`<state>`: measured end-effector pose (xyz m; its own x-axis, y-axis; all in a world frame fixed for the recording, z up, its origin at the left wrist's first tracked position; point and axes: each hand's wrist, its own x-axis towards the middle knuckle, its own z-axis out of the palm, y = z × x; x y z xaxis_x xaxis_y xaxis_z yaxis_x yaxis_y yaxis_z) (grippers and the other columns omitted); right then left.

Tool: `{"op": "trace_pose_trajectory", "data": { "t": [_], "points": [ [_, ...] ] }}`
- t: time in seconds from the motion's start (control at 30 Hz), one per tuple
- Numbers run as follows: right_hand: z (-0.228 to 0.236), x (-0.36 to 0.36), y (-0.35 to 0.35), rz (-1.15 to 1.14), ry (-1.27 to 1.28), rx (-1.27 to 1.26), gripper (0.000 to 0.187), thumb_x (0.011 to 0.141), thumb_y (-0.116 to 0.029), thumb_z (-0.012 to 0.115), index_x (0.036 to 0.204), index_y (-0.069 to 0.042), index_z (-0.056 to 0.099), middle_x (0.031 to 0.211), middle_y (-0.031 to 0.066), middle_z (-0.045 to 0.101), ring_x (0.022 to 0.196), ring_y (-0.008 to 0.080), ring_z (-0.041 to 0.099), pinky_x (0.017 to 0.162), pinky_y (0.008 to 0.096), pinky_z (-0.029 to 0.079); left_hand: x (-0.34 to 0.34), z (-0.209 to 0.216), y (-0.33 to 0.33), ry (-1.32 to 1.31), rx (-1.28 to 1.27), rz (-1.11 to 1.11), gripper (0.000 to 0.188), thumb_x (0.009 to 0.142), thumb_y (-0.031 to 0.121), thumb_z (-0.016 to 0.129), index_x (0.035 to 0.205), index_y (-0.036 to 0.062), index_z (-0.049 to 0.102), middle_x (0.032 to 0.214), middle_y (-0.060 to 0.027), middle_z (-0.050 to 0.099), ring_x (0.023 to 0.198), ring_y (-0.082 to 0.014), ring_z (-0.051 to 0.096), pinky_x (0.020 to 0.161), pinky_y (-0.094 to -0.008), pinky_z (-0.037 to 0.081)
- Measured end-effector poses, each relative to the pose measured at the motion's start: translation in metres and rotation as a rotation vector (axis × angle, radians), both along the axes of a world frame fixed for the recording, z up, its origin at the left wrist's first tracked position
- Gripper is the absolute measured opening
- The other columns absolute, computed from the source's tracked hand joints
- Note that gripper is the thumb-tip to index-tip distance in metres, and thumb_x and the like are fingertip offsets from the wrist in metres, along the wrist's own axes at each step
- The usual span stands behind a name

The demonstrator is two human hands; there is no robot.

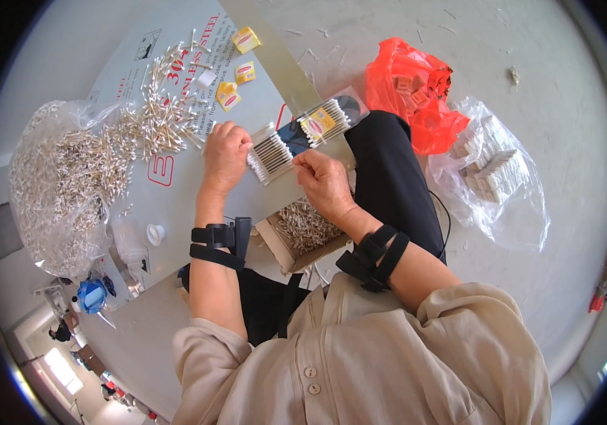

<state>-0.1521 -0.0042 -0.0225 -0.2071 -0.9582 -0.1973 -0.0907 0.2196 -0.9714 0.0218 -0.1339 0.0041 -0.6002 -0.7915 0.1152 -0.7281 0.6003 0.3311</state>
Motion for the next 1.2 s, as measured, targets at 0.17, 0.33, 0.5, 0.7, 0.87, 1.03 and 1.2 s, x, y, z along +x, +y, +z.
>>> {"op": "trace_pose_trajectory", "data": {
  "t": [0.17, 0.33, 0.5, 0.7, 0.87, 1.03, 1.2],
  "points": [
    [-0.001, 0.000, 0.000, 0.009, 0.030, -0.016, 0.010, 0.092, -0.004, 0.059, 0.099, 0.002, 0.063, 0.075, 0.0015, 0.063, 0.067, 0.0068, 0.060, 0.063, 0.0216, 0.049, 0.007, 0.018, 0.008, 0.130, -0.007, 0.053, 0.008, 0.077, 0.004, 0.065, 0.078, 0.0067, 0.058, 0.087, -0.0076, 0.055, 0.091, -0.0305, 0.052, 0.081, -0.0416, 0.044],
    [-0.005, -0.001, -0.003, -0.105, -0.234, 0.036, 0.010, 0.090, -0.004, 0.059, 0.094, 0.003, 0.064, 0.071, 0.0045, 0.063, 0.064, 0.0105, 0.060, 0.058, 0.0251, 0.049, 0.022, 0.032, 0.052, 0.184, 0.206, 0.090, 0.008, 0.078, 0.003, 0.064, 0.078, 0.0051, 0.056, 0.085, -0.0087, 0.054, 0.089, -0.0320, 0.052, 0.079, -0.0423, 0.045],
    [-0.002, -0.002, -0.004, -0.138, -0.283, 0.057, 0.011, 0.091, -0.005, 0.058, 0.095, 0.003, 0.065, 0.074, 0.0041, 0.064, 0.064, 0.0094, 0.061, 0.058, 0.0232, 0.050, 0.021, 0.032, 0.108, 0.221, 0.399, 0.097, 0.012, 0.075, 0.002, 0.069, 0.077, 0.0038, 0.058, 0.083, -0.0087, 0.055, 0.087, -0.0301, 0.054, 0.075, -0.0411, 0.046],
    [-0.001, -0.002, -0.004, -0.134, -0.302, 0.067, 0.011, 0.091, -0.005, 0.059, 0.095, 0.003, 0.065, 0.075, 0.0042, 0.065, 0.064, 0.0087, 0.062, 0.057, 0.0230, 0.050, 0.023, 0.002, 0.111, 0.328, 0.216, 0.358, 0.011, 0.075, 0.000, 0.070, 0.078, 0.0050, 0.060, 0.077, -0.0075, 0.056, 0.077, -0.0293, 0.055, 0.069, -0.0402, 0.047],
    [0.000, -0.002, -0.004, -0.134, -0.266, 0.105, 0.010, 0.091, -0.005, 0.060, 0.093, 0.003, 0.065, 0.074, 0.0035, 0.065, 0.063, 0.0082, 0.062, 0.056, 0.0228, 0.050, 0.003, -0.011, 0.114, 0.276, 0.035, 0.294, 0.012, 0.075, 0.006, 0.071, 0.080, 0.0068, 0.061, 0.077, -0.0055, 0.057, 0.077, -0.0275, 0.056, 0.069, -0.0399, 0.046],
    [-0.002, 0.000, -0.004, -0.100, -0.184, 0.040, 0.008, 0.089, -0.004, 0.061, 0.092, 0.002, 0.066, 0.072, 0.0039, 0.065, 0.061, 0.0087, 0.062, 0.055, 0.0237, 0.050, -0.017, -0.017, 0.110, 0.237, -0.125, 0.216, 0.012, 0.076, 0.009, 0.071, 0.082, 0.0074, 0.060, 0.076, -0.0051, 0.056, 0.077, -0.0261, 0.054, 0.069, -0.0390, 0.043],
    [-0.002, 0.000, -0.005, -0.085, -0.123, 0.024, 0.008, 0.089, -0.003, 0.062, 0.091, 0.003, 0.065, 0.070, 0.0053, 0.065, 0.059, 0.0096, 0.063, 0.055, 0.0248, 0.050, -0.022, -0.023, 0.100, 0.184, -0.185, 0.188, 0.010, 0.077, 0.008, 0.068, 0.079, 0.0086, 0.059, 0.073, -0.0051, 0.053, 0.074, -0.0257, 0.053, 0.066, -0.0391, 0.040]
  ]
}}
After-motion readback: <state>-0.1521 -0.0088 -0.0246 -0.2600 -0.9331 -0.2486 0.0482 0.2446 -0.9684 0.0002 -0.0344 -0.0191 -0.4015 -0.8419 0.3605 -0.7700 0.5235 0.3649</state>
